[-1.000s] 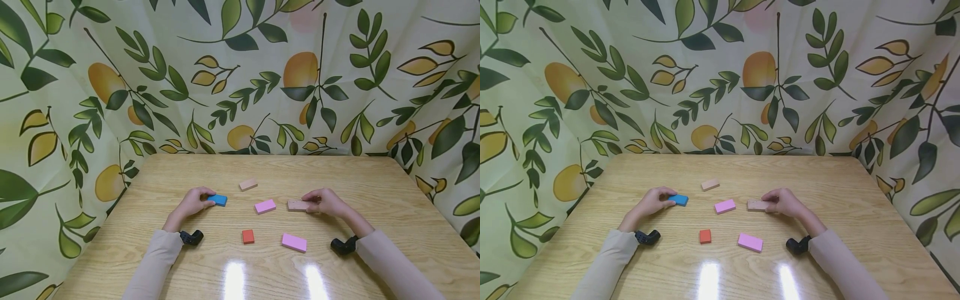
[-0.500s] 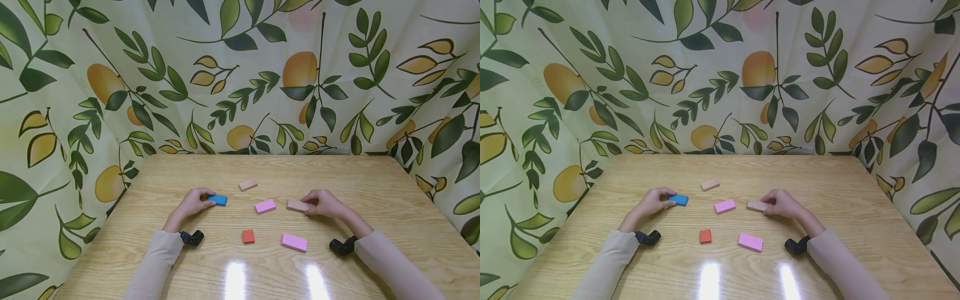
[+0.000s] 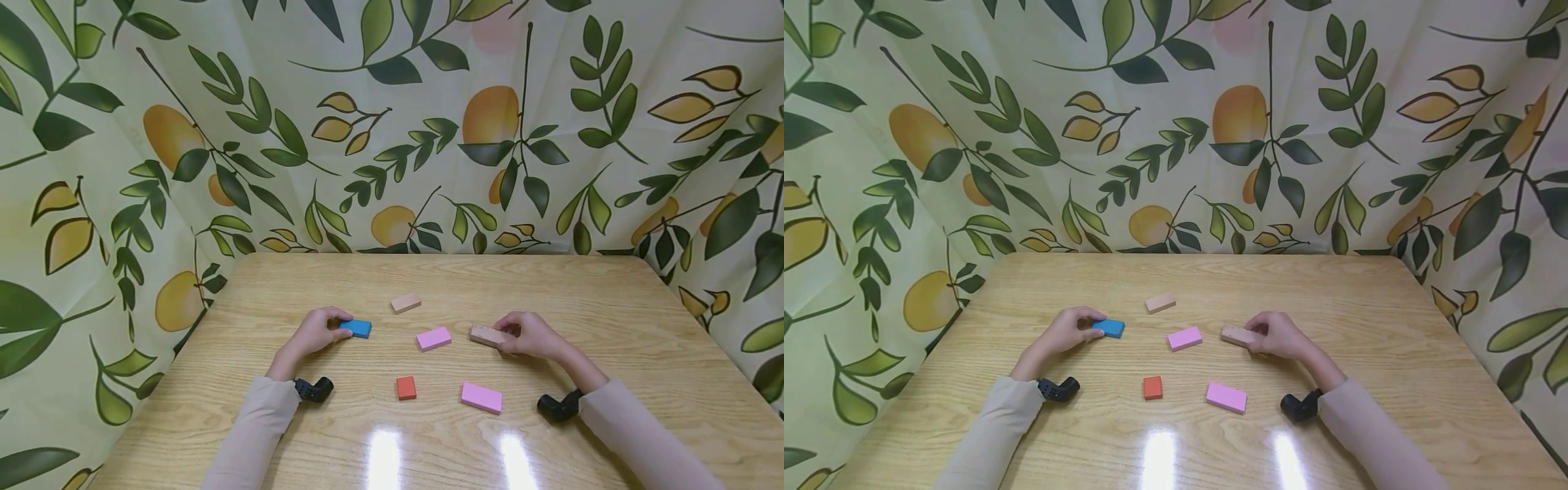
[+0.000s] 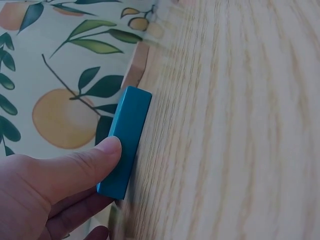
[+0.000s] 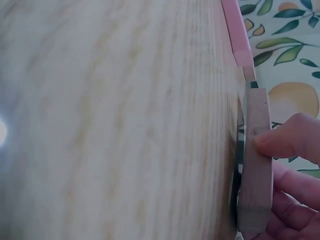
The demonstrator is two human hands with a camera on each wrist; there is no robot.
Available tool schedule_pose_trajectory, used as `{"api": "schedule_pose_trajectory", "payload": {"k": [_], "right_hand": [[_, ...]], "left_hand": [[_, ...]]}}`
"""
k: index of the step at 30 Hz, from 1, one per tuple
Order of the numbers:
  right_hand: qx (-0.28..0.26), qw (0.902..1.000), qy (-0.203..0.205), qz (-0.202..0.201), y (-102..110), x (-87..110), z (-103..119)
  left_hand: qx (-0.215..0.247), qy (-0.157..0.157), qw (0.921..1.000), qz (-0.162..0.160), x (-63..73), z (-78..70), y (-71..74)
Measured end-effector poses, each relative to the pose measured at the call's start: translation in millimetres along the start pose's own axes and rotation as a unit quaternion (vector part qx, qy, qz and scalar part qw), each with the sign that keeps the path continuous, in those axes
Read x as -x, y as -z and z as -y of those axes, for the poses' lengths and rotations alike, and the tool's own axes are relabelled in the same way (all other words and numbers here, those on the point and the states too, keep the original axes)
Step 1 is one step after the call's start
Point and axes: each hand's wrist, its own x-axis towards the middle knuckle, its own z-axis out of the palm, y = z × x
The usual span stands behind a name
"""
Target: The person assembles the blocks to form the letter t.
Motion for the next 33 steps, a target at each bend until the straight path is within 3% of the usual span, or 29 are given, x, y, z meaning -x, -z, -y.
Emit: {"api": "schedule_pose_trajectory", "payload": {"k": [9,18,33], "right_hand": [[0.002,0.9989,-0.047,-0.006,-2.1,0.8,6.6],[-0.001,0.9987,-0.049,-0.016,-3.6,2.7,13.9],[-0.057,0.9929,-0.1,-0.029,-12.2,4.4,23.4]], "left_hand": [[-0.004,0.001,1.0,-0.002,0.7,-1.1,-0.2],[-0.009,0.002,0.9999,-0.007,0.9,-3.7,-1.7],[0.003,-0.008,0.9999,-0.015,-0.7,-3.8,-5.5]]}}
